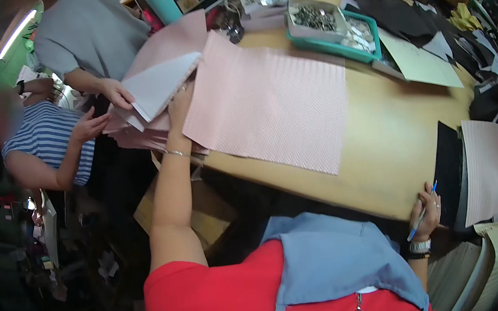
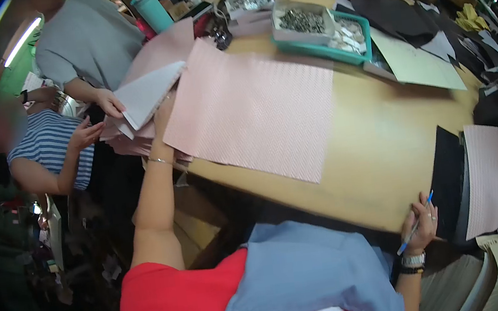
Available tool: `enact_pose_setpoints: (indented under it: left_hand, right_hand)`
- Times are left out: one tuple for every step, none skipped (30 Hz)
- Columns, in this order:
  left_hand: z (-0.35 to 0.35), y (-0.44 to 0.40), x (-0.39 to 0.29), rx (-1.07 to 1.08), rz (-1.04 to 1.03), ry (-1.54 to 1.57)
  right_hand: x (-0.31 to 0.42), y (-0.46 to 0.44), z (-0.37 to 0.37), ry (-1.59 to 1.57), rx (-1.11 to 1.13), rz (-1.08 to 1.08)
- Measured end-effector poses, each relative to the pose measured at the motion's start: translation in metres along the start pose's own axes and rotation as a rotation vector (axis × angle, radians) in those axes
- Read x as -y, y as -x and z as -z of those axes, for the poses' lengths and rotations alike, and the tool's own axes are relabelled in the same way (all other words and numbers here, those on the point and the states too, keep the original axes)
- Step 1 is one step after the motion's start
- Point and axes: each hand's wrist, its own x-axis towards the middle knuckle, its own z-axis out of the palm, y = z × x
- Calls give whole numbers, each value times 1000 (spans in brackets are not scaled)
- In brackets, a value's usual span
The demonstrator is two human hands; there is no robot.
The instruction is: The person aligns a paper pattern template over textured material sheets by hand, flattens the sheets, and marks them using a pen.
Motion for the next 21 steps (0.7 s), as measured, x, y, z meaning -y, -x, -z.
enact_pose_setpoints:
  left_hand:
    - [10, -2, -7, 74, 55, 54]
    - [17, -9, -9, 128, 108, 97]
    - [15, -10, -5, 68, 82, 77]
    - [9, -8, -2, 12, 56, 58]
    - [2, -5, -1, -38, 30, 44]
    - [4, -4, -5, -24, 36, 70]
    - [9, -4, -8, -13, 44, 94]
    - [12, -4, -8, -3, 52, 114]
    - [10, -3, -5, -1, 43, 76]
    - [4, -4, 0, -2, 33, 39]
    - [0, -5, 4, -3, 23, 2]
    - [-3, -6, 7, -11, 31, 29]
    - [-5, -7, 9, -19, 40, 56]
    - [-7, -7, 11, -25, 48, 83]
    - [-3, -6, 6, -25, 59, 64]
    - [3, -4, -1, -23, 71, 45]
    - [6, -2, -6, -23, 82, 26]
    - [4, -2, -4, -22, 81, 21]
    - [0, -3, -1, -22, 82, 16]
    - [-3, -3, 1, -21, 84, 11]
    - [-3, -4, 3, -20, 85, 33]
  right_hand:
    - [0, 1, 1, 5, 2, -10]
    - [0, 2, 0, 11, -5, -1]
    - [-1, 1, -2, 4, -10, 0]
    - [-3, 1, -3, -2, -10, 1]
    - [-4, 4, -1, -4, -4, 0]
    - [-4, 5, 1, 6, -7, 4]
    - [-4, 4, 0, 14, -10, 10]
    - [-2, 3, -1, 17, -15, 16]
    - [-2, 3, -1, 17, -9, 8]
    - [-2, 4, -1, 16, -5, 1]
    - [-2, 3, 0, 16, -1, -6]
    - [-2, 2, 0, 14, -2, -4]
    - [-1, 2, 1, 11, -1, -2]
    - [0, 2, 1, 10, 0, -1]
    - [0, 2, 1, 12, -1, 0]
    - [0, 2, 0, 15, -2, 0]
    - [-1, 3, 0, 18, -3, 2]
    - [0, 3, 1, 15, -3, 1]
    - [0, 2, 1, 12, -2, 2]
    - [0, 2, 1, 8, -1, 4]
    - [0, 1, 1, 10, -1, 8]
